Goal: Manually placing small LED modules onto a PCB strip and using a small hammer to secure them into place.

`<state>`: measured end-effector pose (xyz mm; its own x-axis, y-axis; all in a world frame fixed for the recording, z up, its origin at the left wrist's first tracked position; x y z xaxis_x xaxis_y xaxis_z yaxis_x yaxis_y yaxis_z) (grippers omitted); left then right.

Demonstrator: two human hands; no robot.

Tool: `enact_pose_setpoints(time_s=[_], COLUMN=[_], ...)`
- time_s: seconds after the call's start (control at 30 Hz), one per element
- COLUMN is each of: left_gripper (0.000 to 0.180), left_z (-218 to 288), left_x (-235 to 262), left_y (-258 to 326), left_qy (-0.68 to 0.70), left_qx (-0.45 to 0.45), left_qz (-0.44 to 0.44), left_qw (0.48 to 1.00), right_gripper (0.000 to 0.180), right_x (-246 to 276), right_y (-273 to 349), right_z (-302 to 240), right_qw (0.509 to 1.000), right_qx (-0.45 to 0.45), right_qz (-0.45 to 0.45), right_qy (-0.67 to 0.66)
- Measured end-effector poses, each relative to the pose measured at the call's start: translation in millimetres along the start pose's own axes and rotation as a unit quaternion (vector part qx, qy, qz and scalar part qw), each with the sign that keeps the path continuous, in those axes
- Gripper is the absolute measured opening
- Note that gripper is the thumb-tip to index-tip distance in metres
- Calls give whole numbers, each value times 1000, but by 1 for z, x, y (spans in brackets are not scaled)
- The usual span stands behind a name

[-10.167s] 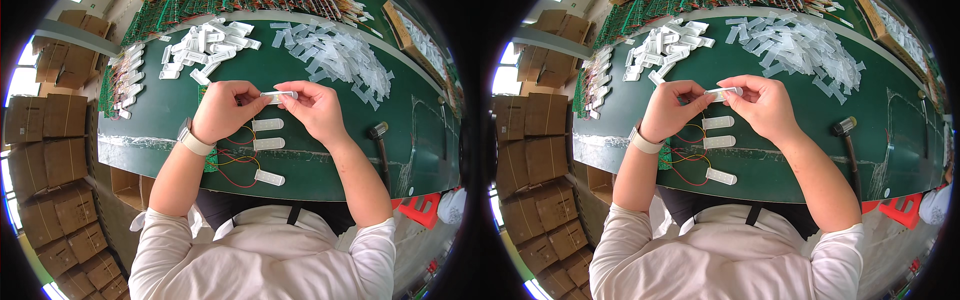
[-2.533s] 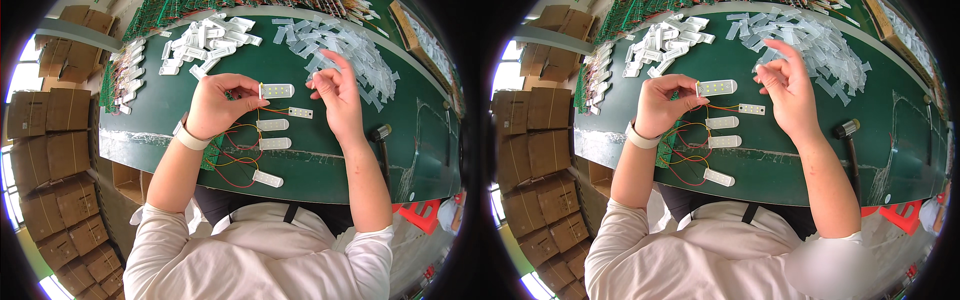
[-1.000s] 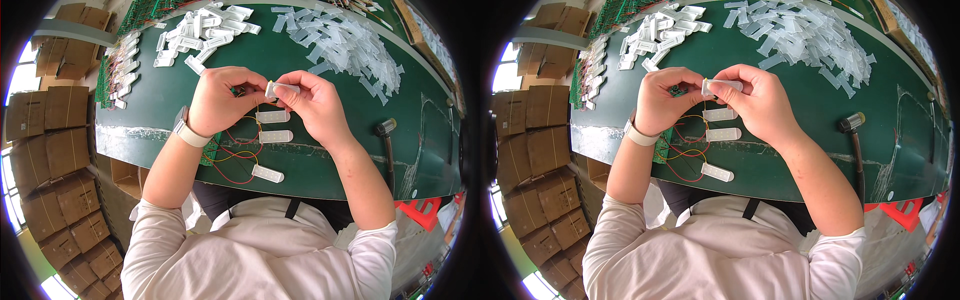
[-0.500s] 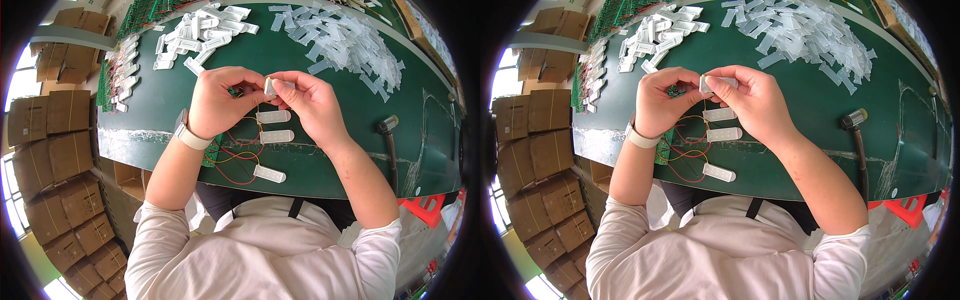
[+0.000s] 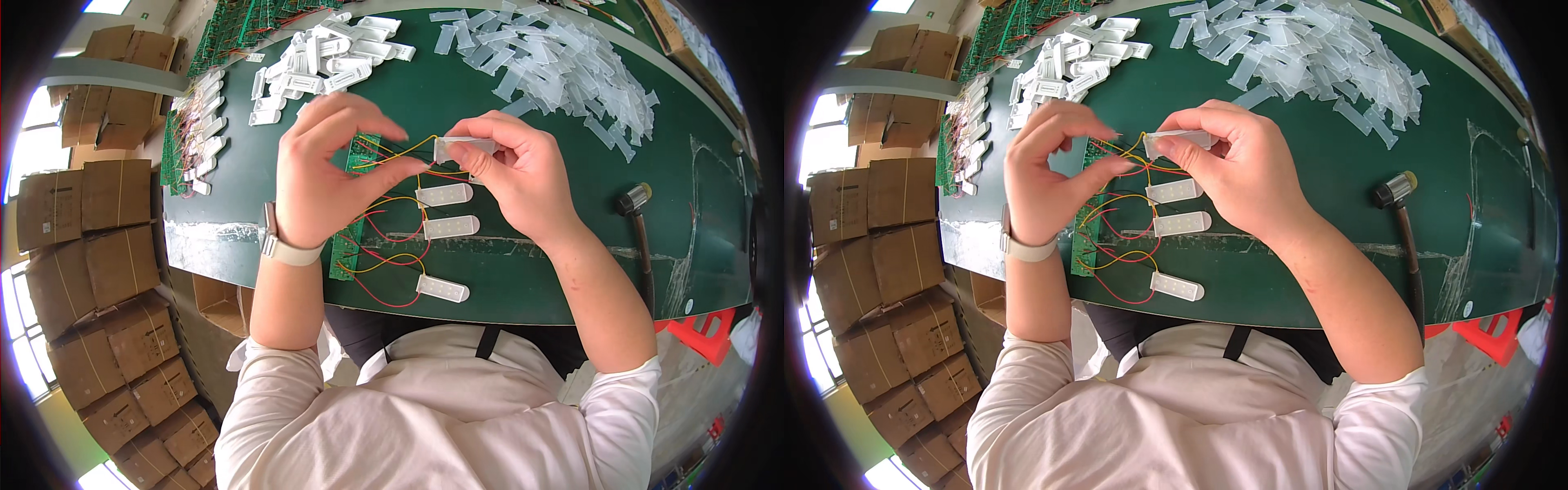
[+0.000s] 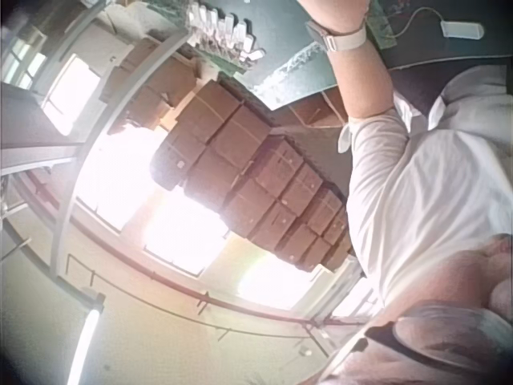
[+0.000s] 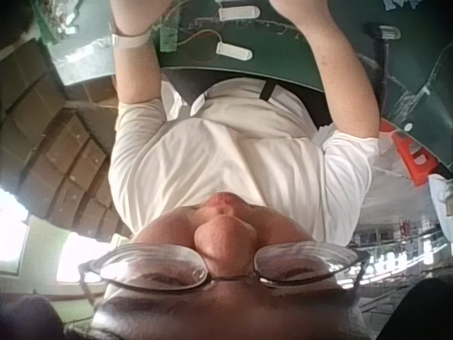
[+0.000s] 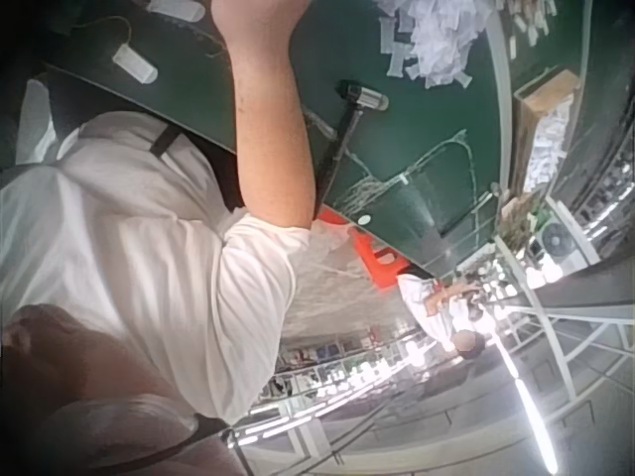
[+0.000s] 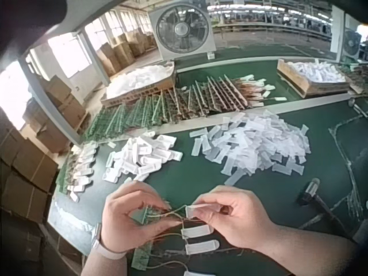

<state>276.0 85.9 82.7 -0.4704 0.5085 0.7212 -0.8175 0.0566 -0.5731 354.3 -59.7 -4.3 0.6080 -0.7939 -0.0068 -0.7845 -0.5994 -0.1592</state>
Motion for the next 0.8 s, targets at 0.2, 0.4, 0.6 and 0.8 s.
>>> enact_pose_setpoints(time_s=[0.2, 0.4, 0.6, 0.8], left_gripper=[14, 14, 11, 13], left_z=[-12, -16, -26, -37], left_x=[-23, -23, -30, -44], left_y=[15, 18, 24, 35], left_qy=[113, 160, 222, 334], left_qx=[154, 200, 235, 312], left_qz=[-96, -106, -123, -137], left_qw=[977, 961, 938, 879], right_gripper=[19, 18, 20, 25], right_x=[-6, -10, -14, -16], right_y=[1, 1, 2, 4], right_z=[-2, -3, 1, 3], right_qw=[1000, 1000, 997, 992], right_qx=[9, 4, -20, -58], right_qz=[-15, -25, -56, -89], right_qy=[4, -14, -56, -72])
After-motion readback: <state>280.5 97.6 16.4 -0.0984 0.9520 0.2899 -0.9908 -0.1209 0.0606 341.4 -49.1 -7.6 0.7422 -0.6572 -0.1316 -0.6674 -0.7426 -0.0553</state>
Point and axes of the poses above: each hand's wrist, its own y-axis away from the middle knuckle, its own x-axis out of the back of the hand, z = x × y, the point moved 10 cm from there along -y, towards the middle knuckle, and after that the axes turned 4 degrees about -y, right-handed, at the moved point
